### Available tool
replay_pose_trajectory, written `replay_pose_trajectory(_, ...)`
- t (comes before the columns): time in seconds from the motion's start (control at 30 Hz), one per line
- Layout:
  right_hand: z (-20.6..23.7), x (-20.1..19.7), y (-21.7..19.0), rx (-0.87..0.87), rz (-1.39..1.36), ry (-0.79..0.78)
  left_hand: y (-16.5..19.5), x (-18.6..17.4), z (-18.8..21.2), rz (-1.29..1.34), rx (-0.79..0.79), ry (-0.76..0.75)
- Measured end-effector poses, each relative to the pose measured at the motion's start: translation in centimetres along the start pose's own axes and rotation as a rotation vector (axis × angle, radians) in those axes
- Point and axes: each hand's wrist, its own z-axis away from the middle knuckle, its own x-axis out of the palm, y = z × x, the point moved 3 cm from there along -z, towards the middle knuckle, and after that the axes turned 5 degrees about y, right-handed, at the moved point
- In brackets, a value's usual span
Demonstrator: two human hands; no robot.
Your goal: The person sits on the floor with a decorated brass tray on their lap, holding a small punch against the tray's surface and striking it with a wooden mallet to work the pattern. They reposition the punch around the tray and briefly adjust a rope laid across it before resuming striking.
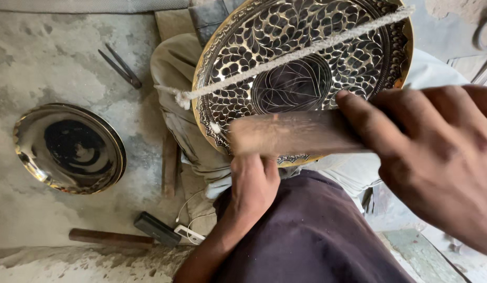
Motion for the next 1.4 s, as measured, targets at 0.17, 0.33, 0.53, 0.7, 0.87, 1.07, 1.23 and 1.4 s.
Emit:
replay_pose_trajectory(0.17, -0.3, 0.7, 0.8, 0.085, -0.122, -0.041, 0.0, -0.6, 0.1, 0.142, -0.137, 0.098)
replay_pose_trajectory(0.33, -0.7, 1.1, 1.2, 0.083, -0.141, -0.081, 0.6, 0.2, -0.7, 0.113, -0.005, 0.101)
replay_pose_trajectory(0.53, -3.5, -0.7, 1.2, 0.291, -0.763, 0.11, 0.7, 0.2, -0.9, 0.175, 0.005, 0.101)
replay_pose_trajectory(0.7, -3.7, -1.3, 0.6, 0.01, -0.145, 0.129, 0.6, 0.4, -0.8, 0.124, -0.028, 0.099)
replay_pose_trajectory(0.87, -2.6, 0.1, 1.3, 0.134, -0.357, 0.113, 0.4, 0.4, -0.8, 0.119, 0.033, 0.115)
replay_pose_trajectory(1.07, -3.9, -0.9, 1.0, 0.109, -0.195, 0.013, 0.4, 0.5, -0.6, 0.128, 0.041, 0.118)
replay_pose_trajectory(1.23, -4.7, -2.4, 0.2, 0.038, -0.077, 0.077, -0.1, 0.7, -0.3, 0.085, -0.011, 0.089)
replay_pose_trajectory(1.4, -3.0, -1.4, 0.2, 0.018, -0.057, 0.052, -0.7, 1.1, 0.2, 0.115, 0.011, 0.091)
